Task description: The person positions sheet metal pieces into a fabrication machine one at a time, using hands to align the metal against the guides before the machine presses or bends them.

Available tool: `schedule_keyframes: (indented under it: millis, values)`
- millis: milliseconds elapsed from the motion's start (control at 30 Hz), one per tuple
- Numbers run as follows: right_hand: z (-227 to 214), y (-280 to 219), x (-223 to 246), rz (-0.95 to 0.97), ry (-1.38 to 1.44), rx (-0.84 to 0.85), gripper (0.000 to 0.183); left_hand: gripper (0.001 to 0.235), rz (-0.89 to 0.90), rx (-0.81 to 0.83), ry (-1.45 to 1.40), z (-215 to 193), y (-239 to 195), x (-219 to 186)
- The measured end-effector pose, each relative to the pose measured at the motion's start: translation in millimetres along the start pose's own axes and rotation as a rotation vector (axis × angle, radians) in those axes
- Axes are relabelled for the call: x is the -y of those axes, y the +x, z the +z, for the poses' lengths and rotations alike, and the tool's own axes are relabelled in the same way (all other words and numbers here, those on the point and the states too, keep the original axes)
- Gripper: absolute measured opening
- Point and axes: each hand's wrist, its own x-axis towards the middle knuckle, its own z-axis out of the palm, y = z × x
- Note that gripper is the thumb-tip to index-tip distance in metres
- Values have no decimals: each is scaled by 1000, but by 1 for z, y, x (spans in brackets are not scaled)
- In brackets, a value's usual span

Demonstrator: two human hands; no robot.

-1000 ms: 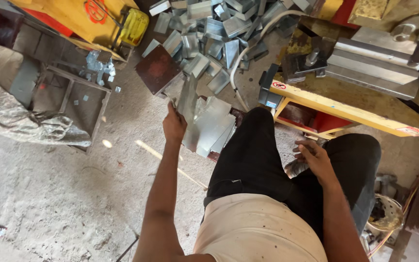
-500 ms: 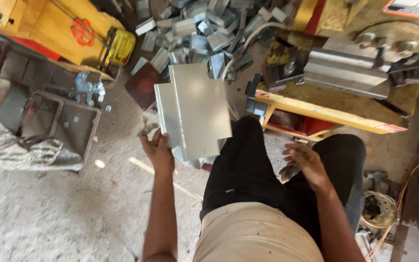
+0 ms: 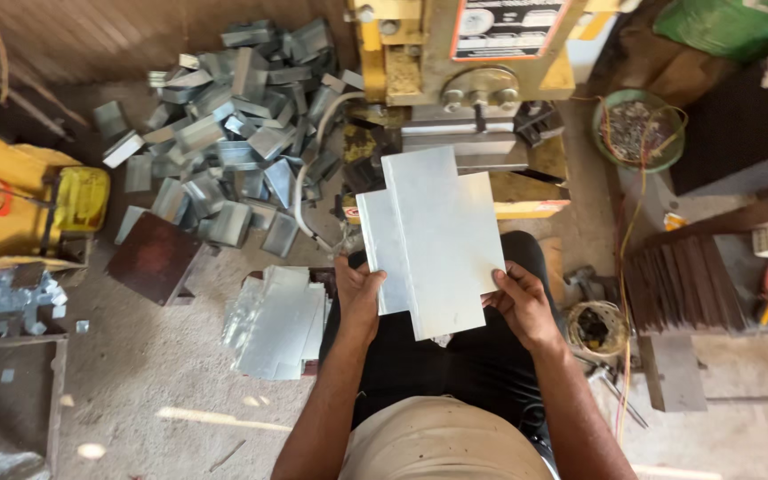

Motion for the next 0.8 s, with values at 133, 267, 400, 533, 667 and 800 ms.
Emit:
schedule_keyframes:
  millis: [133,267,400,533,667,800]
  values:
    - [-16,-12,-2,-26,20,-36,21,78,24,71,-2,16,12,11]
    - [-15,-4,7,-86,10,-110,21,75,-6,150,-85,36,24,12]
    - [-7,5,30,-68,20,-153,21,71,33,169,367,52,23,-9]
    - [27,-10,54,-232,-193,-278,24,67,208,185,825,67,1,-26]
    - [85,-33,65,-315,-776,-375,30,84,92,454,632,75,-16,-17]
    - [113,-43,70,-628,-1014,85,38,79,9,361,327,69,-4,2]
